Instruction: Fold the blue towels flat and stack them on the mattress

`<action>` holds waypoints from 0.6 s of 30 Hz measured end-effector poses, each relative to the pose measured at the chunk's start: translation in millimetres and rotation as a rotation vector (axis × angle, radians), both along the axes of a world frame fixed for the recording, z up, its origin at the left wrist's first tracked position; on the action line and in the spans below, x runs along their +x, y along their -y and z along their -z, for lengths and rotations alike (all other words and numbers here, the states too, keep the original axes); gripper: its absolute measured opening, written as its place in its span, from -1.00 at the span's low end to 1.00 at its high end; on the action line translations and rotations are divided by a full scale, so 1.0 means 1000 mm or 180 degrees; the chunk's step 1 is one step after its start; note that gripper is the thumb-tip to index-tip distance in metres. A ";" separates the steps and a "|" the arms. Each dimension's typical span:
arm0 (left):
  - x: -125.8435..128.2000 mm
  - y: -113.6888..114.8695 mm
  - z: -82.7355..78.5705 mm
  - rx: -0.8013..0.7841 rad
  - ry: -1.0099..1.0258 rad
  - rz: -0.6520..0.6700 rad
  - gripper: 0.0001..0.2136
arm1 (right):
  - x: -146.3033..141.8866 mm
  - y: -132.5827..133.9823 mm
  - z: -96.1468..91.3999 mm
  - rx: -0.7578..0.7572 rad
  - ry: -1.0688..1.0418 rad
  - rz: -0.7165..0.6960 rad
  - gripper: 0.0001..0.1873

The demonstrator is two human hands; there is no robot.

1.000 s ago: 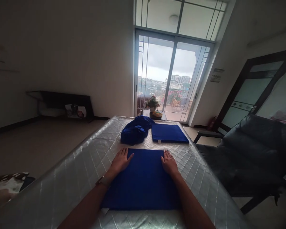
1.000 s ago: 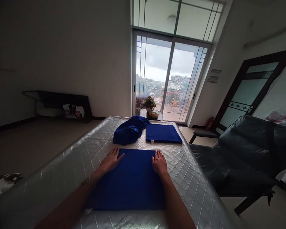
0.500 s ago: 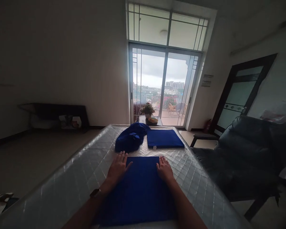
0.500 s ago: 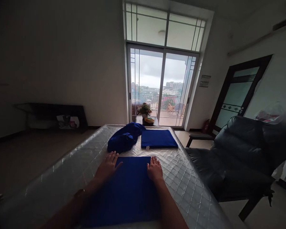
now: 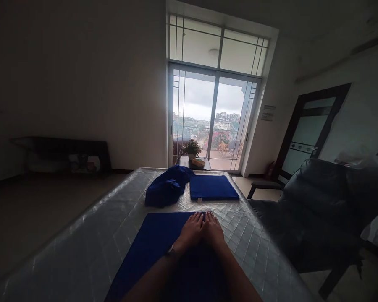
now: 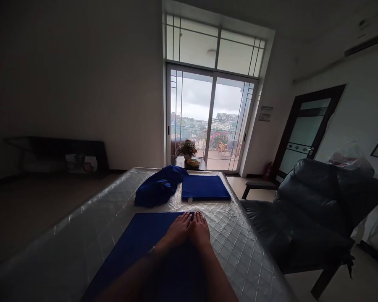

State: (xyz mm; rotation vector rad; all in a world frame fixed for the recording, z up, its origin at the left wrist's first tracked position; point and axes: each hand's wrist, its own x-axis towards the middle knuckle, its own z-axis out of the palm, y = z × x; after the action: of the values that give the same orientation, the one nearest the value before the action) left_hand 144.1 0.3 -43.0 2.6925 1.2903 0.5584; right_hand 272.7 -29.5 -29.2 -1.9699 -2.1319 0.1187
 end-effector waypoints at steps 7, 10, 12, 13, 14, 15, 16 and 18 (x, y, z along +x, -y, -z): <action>-0.064 -0.002 -0.006 -0.0274 -0.0327 -0.0796 -0.28 | -0.005 0.003 -0.007 0.0032 -0.0153 0.0134 -0.36; -0.113 -0.003 -0.013 -0.0330 -0.0403 -0.1074 -0.29 | -0.005 0.002 -0.008 -0.0030 -0.0136 0.0144 -0.36; -0.145 -0.005 -0.015 -0.0327 -0.0466 -0.1264 -0.31 | -0.004 0.001 -0.007 -0.0068 -0.0124 0.0152 -0.36; -0.159 -0.006 -0.015 -0.0323 -0.0497 -0.1371 -0.31 | -0.004 0.001 -0.006 -0.0074 -0.0117 0.0159 -0.36; -0.171 -0.007 -0.014 -0.0323 -0.0520 -0.1478 -0.31 | -0.004 0.000 -0.006 -0.0072 -0.0110 0.0162 -0.36; -0.181 -0.008 -0.013 -0.0331 -0.0533 -0.1571 -0.31 | -0.004 0.000 -0.005 -0.0066 -0.0105 0.0160 -0.36; -0.188 -0.008 -0.012 -0.0346 -0.0532 -0.1642 -0.29 | -0.004 0.000 -0.005 -0.0062 -0.0100 0.0154 -0.36; -0.194 -0.009 -0.010 -0.0379 -0.0495 -0.1728 -0.25 | -0.004 0.001 -0.006 -0.0070 -0.0094 0.0151 -0.36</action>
State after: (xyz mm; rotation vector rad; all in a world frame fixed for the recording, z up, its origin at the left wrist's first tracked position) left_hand -50.1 9.0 -33.1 2.3142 2.0425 0.3013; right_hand 269.2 -30.3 -23.5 -2.0167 -2.0727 0.1624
